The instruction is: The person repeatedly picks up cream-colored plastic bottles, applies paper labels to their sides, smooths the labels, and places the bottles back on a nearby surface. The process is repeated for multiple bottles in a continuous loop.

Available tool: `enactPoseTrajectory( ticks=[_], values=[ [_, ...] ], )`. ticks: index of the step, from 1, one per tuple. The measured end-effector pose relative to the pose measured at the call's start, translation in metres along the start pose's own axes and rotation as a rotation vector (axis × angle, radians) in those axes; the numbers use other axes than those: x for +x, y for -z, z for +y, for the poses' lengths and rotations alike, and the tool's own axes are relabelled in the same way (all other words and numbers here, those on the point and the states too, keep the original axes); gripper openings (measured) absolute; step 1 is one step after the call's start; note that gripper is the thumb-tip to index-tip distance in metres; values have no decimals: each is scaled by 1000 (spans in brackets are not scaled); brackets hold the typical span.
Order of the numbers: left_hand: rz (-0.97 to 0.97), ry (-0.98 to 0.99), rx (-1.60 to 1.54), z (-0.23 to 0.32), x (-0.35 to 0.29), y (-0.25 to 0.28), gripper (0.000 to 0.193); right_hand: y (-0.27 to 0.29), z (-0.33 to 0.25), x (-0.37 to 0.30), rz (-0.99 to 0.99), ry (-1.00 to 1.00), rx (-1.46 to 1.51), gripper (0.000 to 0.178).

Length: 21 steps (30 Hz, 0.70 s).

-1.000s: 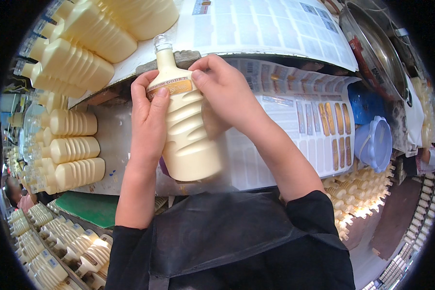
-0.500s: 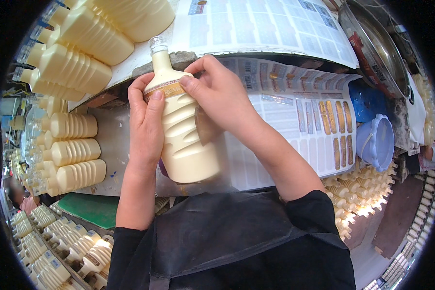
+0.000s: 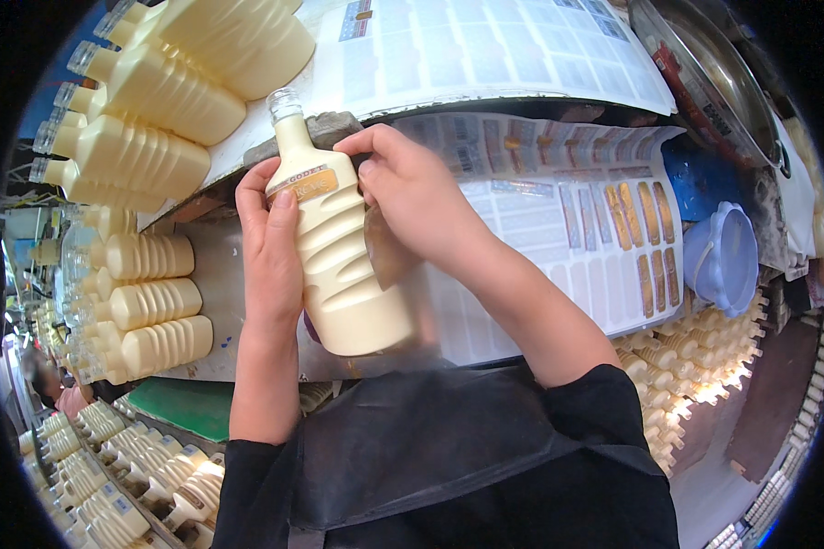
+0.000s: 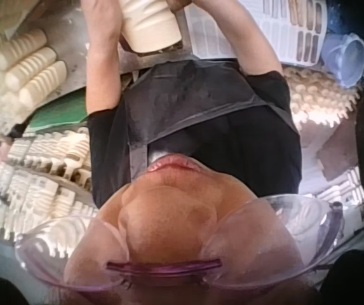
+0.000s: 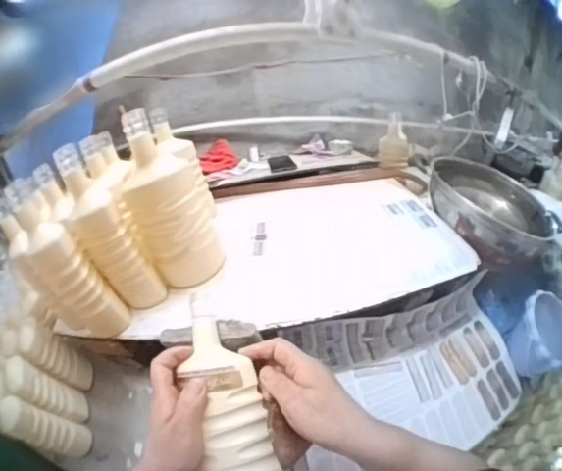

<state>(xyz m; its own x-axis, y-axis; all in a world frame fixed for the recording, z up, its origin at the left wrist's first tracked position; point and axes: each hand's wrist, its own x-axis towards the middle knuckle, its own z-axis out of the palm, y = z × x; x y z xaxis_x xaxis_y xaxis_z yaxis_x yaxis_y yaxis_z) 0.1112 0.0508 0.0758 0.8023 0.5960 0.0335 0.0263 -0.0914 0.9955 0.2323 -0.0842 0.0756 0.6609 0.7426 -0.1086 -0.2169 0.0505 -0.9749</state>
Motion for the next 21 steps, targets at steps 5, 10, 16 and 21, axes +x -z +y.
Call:
enactPoseTrajectory(
  ticks=[5, 10, 16, 21],
  values=[
    [0, -6, 43, 2, 0, 0, 40, -1, 1, -4, 38, 11, -91, 28],
    [-18, -7, -26, 2, 0, -1, 41, -7, 2, 1, 41, 67, -211, 28],
    [18, 103, -361, -8, 0, 12, 52, -4, -8, -1, 36, 101, -289, 32],
    [-12, 200, -429, -21, 3, 16, 61, -13, -3, -1, 102, 112, -312, 38]
  ],
)
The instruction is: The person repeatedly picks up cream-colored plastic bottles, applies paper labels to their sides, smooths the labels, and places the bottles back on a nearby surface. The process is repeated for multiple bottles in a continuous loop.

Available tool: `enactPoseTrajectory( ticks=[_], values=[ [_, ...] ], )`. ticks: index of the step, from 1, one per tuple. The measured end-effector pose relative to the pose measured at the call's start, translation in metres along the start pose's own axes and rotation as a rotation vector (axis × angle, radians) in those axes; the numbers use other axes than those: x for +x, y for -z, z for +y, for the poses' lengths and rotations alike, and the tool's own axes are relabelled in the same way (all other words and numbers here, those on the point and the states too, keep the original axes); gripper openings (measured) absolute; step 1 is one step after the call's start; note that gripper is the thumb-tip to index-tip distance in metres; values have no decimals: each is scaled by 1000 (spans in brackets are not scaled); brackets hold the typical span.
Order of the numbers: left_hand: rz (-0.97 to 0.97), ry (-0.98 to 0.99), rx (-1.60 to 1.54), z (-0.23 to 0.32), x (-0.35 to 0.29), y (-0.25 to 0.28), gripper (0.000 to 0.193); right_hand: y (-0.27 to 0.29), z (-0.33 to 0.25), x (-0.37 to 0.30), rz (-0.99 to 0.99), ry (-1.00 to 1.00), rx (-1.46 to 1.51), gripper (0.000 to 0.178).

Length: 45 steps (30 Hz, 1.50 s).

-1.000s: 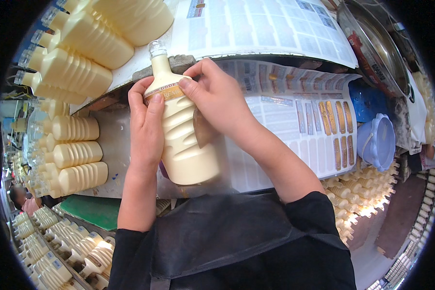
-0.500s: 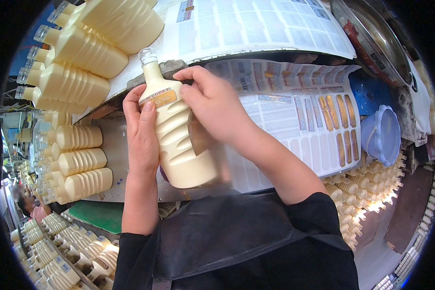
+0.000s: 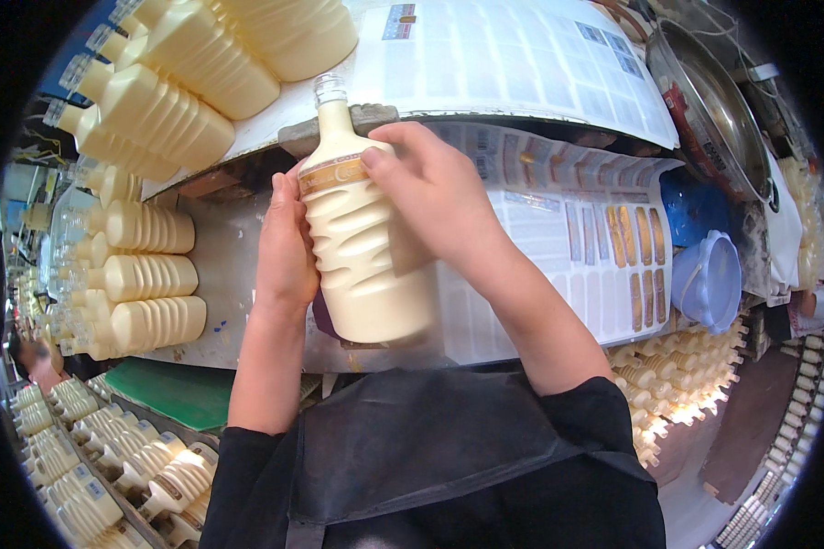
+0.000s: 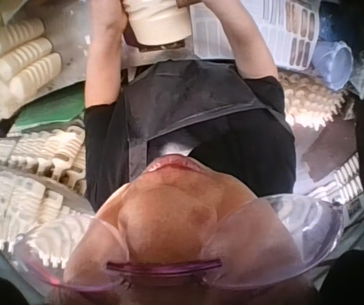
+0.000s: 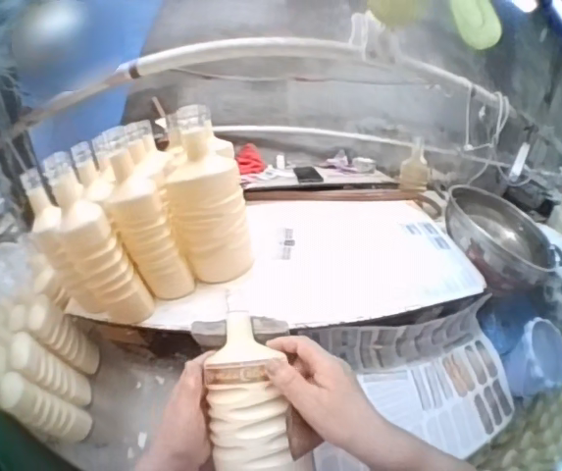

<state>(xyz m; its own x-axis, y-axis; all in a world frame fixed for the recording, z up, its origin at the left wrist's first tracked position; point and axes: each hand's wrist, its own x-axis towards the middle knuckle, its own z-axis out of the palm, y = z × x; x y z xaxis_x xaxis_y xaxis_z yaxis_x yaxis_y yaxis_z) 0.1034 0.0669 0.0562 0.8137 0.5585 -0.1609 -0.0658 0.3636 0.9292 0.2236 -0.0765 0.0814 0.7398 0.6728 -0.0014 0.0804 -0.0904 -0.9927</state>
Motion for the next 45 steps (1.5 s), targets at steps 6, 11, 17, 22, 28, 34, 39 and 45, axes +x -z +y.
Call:
enactPoseTrajectory(
  ticks=[6, 11, 17, 22, 28, 34, 39, 45],
  values=[
    [9, -64, 76, 4, 1, 8, 42, -1, 10, 4, -65, -139, 152, 36],
    [15, -78, 17, -1, 8, 11, 36, -5, 13, 1, -25, -109, 269, 39],
    [1, -113, 11, -9, 8, 16, 36, -6, 12, 1, 10, -126, 180, 37],
    [-8, -68, -121, -8, 3, 12, 43, -5, 9, 0, -7, -114, 198, 37],
    [-63, 101, -329, 1, -7, 8, 61, -1, -2, -2, 10, -146, 73, 41],
    [-41, 44, -101, -1, -2, 6, 45, -7, -3, 1, 49, -91, -128, 42],
    [-54, 3, -70, -5, 0, 7, 36, -8, -2, 1, 80, -80, -188, 43],
    [-62, -12, -86, -8, 0, 9, 33, -8, -2, 1, 87, -76, -186, 44]
  ],
)
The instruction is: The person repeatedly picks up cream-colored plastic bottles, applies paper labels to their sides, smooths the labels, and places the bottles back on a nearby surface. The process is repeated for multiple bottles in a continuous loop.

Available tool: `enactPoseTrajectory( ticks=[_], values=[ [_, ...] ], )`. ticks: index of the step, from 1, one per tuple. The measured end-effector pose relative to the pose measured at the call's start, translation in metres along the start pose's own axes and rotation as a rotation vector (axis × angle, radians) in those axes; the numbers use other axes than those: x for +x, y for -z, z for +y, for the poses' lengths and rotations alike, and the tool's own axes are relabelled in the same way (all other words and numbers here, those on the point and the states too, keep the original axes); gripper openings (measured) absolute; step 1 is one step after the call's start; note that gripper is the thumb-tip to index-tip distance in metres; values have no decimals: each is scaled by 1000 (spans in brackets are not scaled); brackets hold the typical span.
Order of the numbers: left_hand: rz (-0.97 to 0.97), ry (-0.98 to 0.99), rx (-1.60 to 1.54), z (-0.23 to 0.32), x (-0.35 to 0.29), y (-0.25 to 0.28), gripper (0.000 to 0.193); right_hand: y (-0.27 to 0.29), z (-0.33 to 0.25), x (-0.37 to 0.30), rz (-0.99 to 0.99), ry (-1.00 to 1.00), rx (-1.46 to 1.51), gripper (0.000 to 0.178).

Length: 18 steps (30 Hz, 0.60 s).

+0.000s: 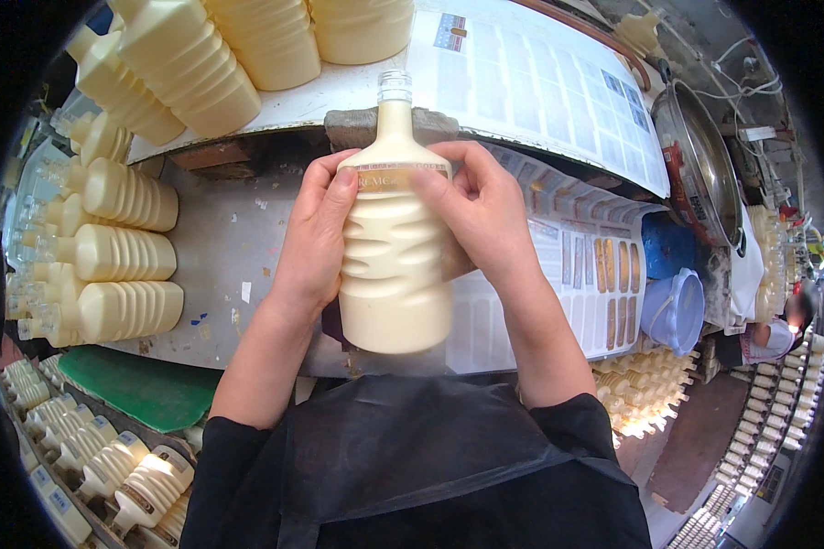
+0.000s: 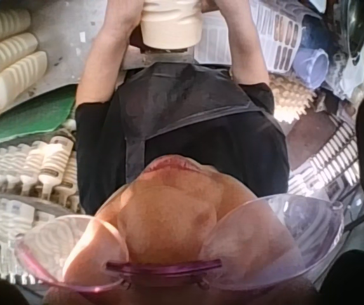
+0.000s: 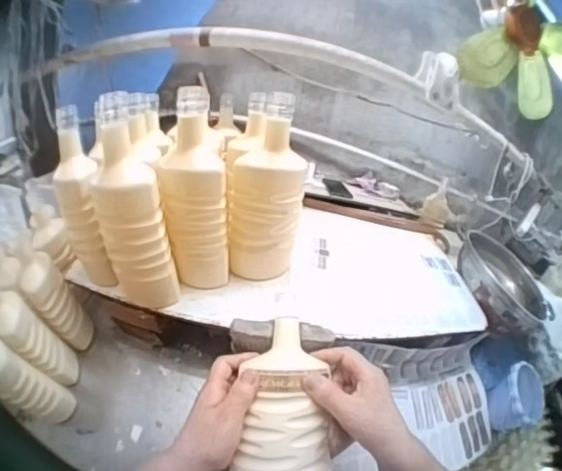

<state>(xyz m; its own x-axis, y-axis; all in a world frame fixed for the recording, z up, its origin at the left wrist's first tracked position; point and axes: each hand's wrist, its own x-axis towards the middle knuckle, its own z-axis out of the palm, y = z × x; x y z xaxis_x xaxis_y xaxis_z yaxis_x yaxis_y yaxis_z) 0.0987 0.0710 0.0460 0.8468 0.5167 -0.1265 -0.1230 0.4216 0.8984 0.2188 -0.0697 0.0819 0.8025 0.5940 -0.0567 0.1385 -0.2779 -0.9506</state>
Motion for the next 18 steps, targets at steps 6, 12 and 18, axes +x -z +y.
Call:
enactPoseTrajectory(
  ticks=[6, 12, 18],
  values=[
    [-4, 7, -11, 1, -1, 0, 33, 0, 2, 0, 2, 4, 16, 43],
    [-19, 43, -79, 2, -1, 6, 36, -2, 0, -1, 15, -6, 34, 41],
    [-2, 27, -78, -8, -17, 4, 45, 2, -3, -4, -47, -15, 23, 42]
  ],
)
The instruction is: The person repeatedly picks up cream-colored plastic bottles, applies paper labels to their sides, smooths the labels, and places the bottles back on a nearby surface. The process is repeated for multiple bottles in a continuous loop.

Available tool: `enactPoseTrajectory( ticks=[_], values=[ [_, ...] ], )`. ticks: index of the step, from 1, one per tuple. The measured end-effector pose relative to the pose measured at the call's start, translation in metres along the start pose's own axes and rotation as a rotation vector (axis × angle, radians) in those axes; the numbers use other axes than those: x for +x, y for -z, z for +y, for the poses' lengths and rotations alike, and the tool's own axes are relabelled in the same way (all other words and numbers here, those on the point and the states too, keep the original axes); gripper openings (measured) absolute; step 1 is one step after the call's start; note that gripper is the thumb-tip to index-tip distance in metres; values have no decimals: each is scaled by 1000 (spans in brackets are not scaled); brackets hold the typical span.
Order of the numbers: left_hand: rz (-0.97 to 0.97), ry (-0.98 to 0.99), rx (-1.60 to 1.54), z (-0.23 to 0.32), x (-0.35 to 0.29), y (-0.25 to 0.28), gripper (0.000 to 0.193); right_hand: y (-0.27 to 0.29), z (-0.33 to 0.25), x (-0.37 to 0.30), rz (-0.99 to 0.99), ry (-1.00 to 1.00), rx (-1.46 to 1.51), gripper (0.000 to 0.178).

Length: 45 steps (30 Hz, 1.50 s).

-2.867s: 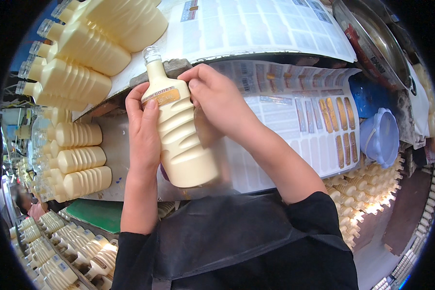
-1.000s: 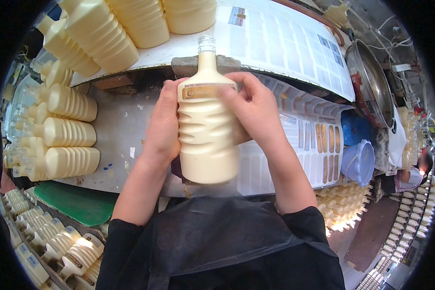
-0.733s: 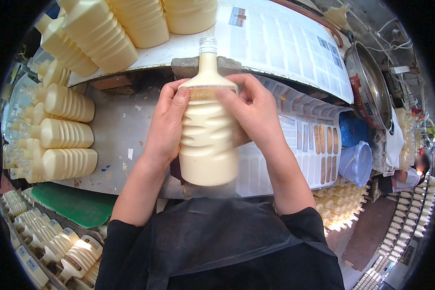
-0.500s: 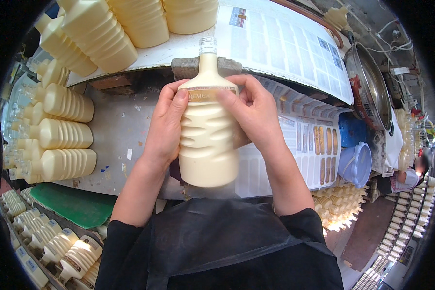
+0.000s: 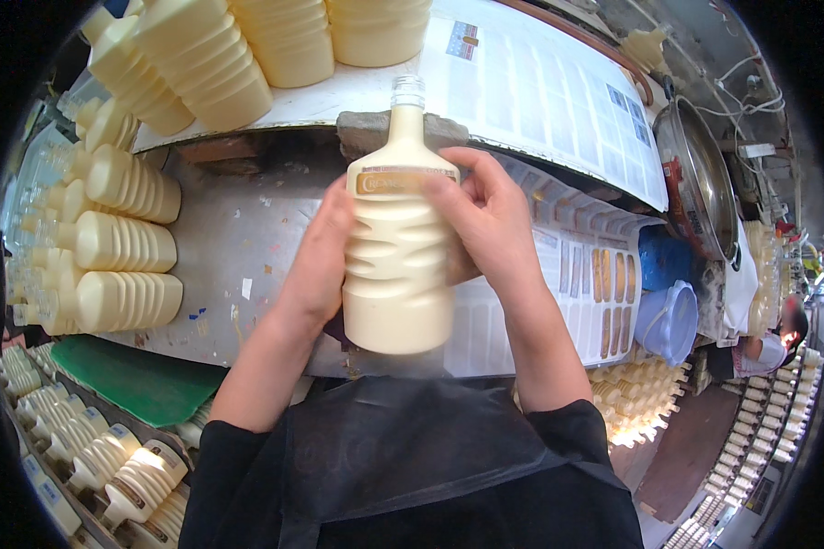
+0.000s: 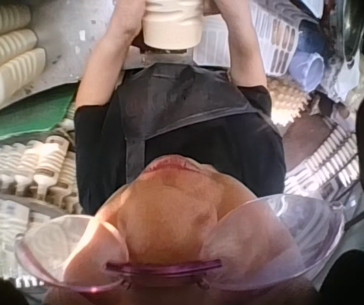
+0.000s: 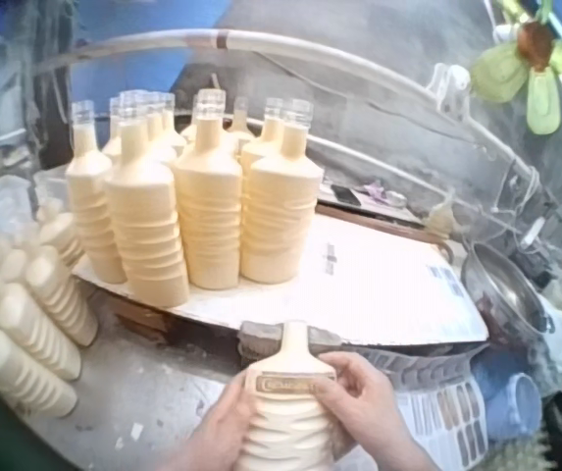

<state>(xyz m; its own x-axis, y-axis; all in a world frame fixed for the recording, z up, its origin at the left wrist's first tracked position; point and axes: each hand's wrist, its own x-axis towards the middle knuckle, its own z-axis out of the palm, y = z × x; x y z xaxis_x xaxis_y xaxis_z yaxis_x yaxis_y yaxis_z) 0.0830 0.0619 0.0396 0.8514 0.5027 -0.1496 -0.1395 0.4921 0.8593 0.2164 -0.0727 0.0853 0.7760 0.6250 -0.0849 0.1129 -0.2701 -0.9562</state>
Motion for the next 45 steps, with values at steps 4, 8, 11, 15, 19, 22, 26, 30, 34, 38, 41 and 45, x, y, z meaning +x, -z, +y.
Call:
enactPoseTrajectory(
  ticks=[4, 8, 11, 15, 19, 22, 26, 30, 34, 38, 41, 45],
  values=[
    [-49, -7, 223, 2, -7, -3, 55, 4, 7, -8, -35, -102, 273, 49],
    [-48, -121, 496, 14, -11, -11, 57, 7, 16, -13, -98, -165, 364, 48],
    [-13, -156, 598, 19, -12, -15, 59, 7, 19, -14, -97, -152, 340, 49],
    [7, -104, 552, 13, -11, -12, 61, 4, 16, -16, -73, -144, 333, 47],
    [50, -146, 428, 5, -5, -7, 61, 4, 9, -11, -8, -59, 147, 43],
    [28, -95, 263, 7, 6, -2, 58, 4, 4, -3, -61, -54, 136, 42],
    [0, -20, 195, 8, 22, -2, 57, -1, 2, 3, -68, -13, 165, 41],
    [24, -33, 254, 6, 23, -4, 56, -2, 2, 5, -59, -54, 58, 41],
    [13, -50, 260, 5, 23, -3, 54, -2, 4, 5, -53, -61, 64, 40],
    [7, -62, 265, 6, 23, -2, 52, -6, 5, 6, 8, -40, 110, 39],
    [2, -52, 246, 7, 22, -3, 51, -9, 6, 6, 32, -27, 106, 38],
    [12, -40, 216, 7, 22, -4, 52, -6, 5, 6, 1, -38, 79, 39]
  ],
)
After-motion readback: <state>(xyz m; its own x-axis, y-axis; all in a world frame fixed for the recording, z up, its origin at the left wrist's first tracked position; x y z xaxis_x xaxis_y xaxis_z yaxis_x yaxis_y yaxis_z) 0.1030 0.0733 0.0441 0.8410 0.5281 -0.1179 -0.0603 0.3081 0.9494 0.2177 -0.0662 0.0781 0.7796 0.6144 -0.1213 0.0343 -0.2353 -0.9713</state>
